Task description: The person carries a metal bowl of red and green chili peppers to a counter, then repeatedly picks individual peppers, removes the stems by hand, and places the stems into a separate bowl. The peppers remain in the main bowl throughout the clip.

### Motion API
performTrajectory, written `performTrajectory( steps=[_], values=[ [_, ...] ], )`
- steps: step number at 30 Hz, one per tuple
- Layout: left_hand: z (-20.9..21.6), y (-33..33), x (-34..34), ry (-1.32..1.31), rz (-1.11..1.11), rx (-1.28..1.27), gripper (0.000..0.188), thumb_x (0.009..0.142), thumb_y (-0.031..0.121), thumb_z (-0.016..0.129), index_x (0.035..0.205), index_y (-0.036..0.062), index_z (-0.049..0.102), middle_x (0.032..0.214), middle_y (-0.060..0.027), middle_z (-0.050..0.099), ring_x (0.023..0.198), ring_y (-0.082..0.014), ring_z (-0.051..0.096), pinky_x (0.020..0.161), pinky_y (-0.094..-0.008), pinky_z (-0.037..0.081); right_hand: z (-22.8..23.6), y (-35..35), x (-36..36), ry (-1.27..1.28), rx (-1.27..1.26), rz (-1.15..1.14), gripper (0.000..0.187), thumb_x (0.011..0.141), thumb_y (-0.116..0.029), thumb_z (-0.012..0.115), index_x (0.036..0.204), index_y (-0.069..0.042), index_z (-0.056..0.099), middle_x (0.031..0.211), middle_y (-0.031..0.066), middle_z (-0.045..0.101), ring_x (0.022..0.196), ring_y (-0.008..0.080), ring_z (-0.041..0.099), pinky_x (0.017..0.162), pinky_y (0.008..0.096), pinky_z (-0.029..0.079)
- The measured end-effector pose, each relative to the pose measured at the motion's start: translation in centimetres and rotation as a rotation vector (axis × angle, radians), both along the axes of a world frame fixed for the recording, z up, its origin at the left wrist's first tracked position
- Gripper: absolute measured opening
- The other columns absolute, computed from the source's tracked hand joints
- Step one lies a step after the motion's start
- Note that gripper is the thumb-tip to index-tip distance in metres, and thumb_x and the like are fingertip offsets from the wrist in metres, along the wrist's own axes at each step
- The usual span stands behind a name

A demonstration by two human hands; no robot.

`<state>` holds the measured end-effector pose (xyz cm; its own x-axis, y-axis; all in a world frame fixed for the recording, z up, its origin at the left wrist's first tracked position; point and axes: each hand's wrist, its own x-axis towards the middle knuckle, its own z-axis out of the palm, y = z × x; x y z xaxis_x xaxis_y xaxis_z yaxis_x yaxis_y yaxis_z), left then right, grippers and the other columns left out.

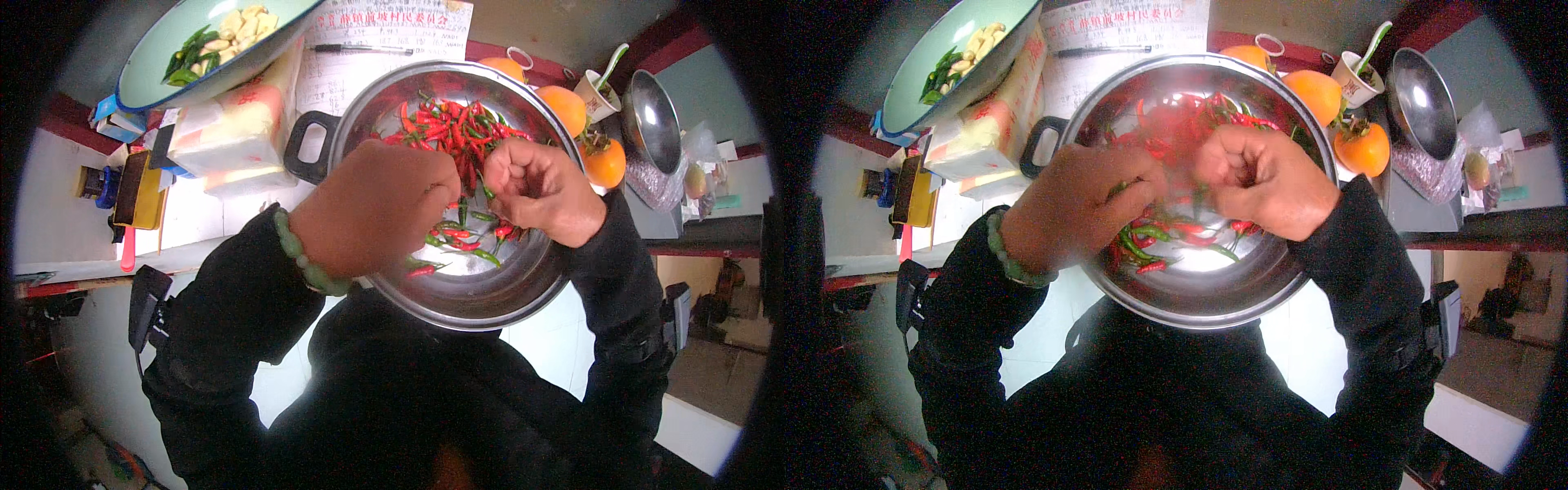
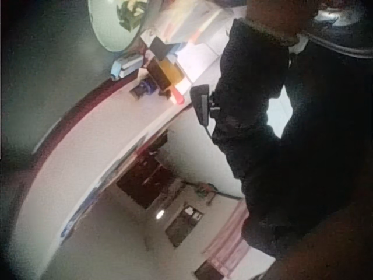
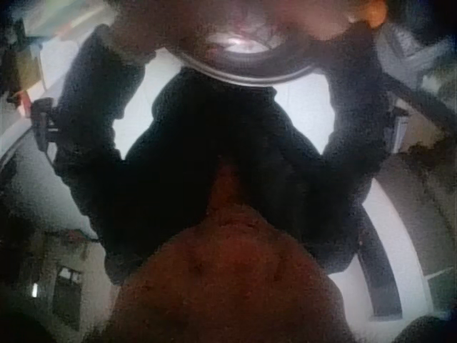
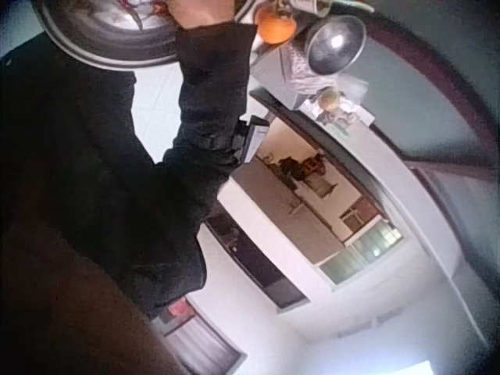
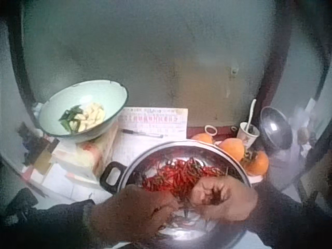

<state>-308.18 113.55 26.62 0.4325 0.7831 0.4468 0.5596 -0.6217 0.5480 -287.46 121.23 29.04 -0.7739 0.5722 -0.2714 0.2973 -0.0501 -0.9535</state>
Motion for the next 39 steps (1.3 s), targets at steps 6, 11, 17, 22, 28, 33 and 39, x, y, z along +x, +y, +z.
performTrajectory(
  steps=[6, 11, 17, 22, 28, 33, 39],
  values=[
    [0.7, 0.1, 1.2, -0.48, 0.017, -0.699, 0.017, 0.082, 0.014, 0.051, 0.081, -0.0002, 0.06, 0.065, -0.0087, 0.06, 0.052, -0.0176, 0.055, 0.05, -0.0297, 0.043, 0.8, -1.2, 0.7, 0.172, -0.123, -0.078, 0.019, 0.079, -0.001, 0.064, 0.096, 0.0, 0.055, 0.086, 0.004, 0.059, 0.06, 0.0052, 0.052, 0.054, 0.0166, 0.043],
    [1.4, 0.0, 1.9, -0.824, -0.062, -0.98, 0.019, 0.084, 0.019, 0.054, 0.082, 0.0008, 0.061, 0.058, -0.0021, 0.056, 0.047, -0.0059, 0.046, 0.042, -0.0217, 0.034, 0.2, -1.4, 0.8, 0.363, 0.015, -0.065, 0.015, 0.082, 0.004, 0.059, 0.096, -0.003, 0.057, 0.085, 0.0035, 0.064, 0.072, 0.0076, 0.06, 0.065, 0.0197, 0.047],
    [1.7, -0.3, 2.6, -0.769, 0.043, -1.01, 0.023, 0.082, 0.023, 0.058, 0.077, 0.0014, 0.062, 0.056, -0.0009, 0.054, 0.047, -0.0043, 0.044, 0.043, -0.0205, 0.033, 0.5, -2.5, 1.0, 0.328, 0.025, -0.15, 0.014, 0.083, 0.001, 0.061, 0.096, -0.001, 0.058, 0.081, 0.0019, 0.063, 0.072, 0.007, 0.059, 0.066, 0.0199, 0.046],
    [1.8, -0.3, 2.9, -0.612, 0.104, -0.891, 0.025, 0.08, 0.024, 0.059, 0.069, 0.0015, 0.062, 0.058, -0.0012, 0.058, 0.053, -0.0068, 0.051, 0.05, -0.0231, 0.04, 1.4, -2.8, 1.4, 0.102, 0.487, -0.107, 0.006, 0.079, 0.001, 0.061, 0.084, 0.0, 0.061, 0.073, 0.005, 0.059, 0.062, 0.0111, 0.055, 0.058, 0.0241, 0.044],
    [1.3, -0.5, 2.9, -0.499, 0.121, -0.88, 0.022, 0.084, 0.022, 0.058, 0.072, 0.0037, 0.059, 0.061, 0.0, 0.055, 0.05, -0.0057, 0.045, 0.047, -0.0217, 0.035, 1.4, -2.9, 1.7, -0.03, 0.864, -0.05, 0.006, 0.072, 0.0, 0.059, 0.078, -0.001, 0.06, 0.067, 0.0138, 0.056, 0.059, 0.0263, 0.058, 0.053, 0.0327, 0.045],
    [1.5, -0.5, 3.5, -0.363, 0.151, -0.777, 0.023, 0.08, 0.022, 0.06, 0.072, 0.001, 0.063, 0.066, -0.0066, 0.062, 0.059, -0.0108, 0.057, 0.056, -0.0273, 0.045, 1.0, -3.3, 2.0, 0.006, 0.875, -0.054, 0.004, 0.078, 0.002, 0.057, 0.08, 0.001, 0.06, 0.069, 0.0047, 0.058, 0.058, 0.0101, 0.055, 0.053, 0.0231, 0.043],
    [3.6, -1.3, 3.9, -0.571, 0.065, -1.013, 0.012, 0.084, 0.014, 0.061, 0.081, 0.0031, 0.06, 0.061, 0.0007, 0.053, 0.053, -0.0047, 0.048, 0.047, -0.0191, 0.036, 1.7, -2.8, 3.6, 0.263, -0.177, -0.079, 0.006, 0.079, 0.0, 0.057, 0.084, 0.003, 0.06, 0.069, 0.006, 0.061, 0.058, 0.0082, 0.057, 0.053, 0.0236, 0.045]
  ],
)
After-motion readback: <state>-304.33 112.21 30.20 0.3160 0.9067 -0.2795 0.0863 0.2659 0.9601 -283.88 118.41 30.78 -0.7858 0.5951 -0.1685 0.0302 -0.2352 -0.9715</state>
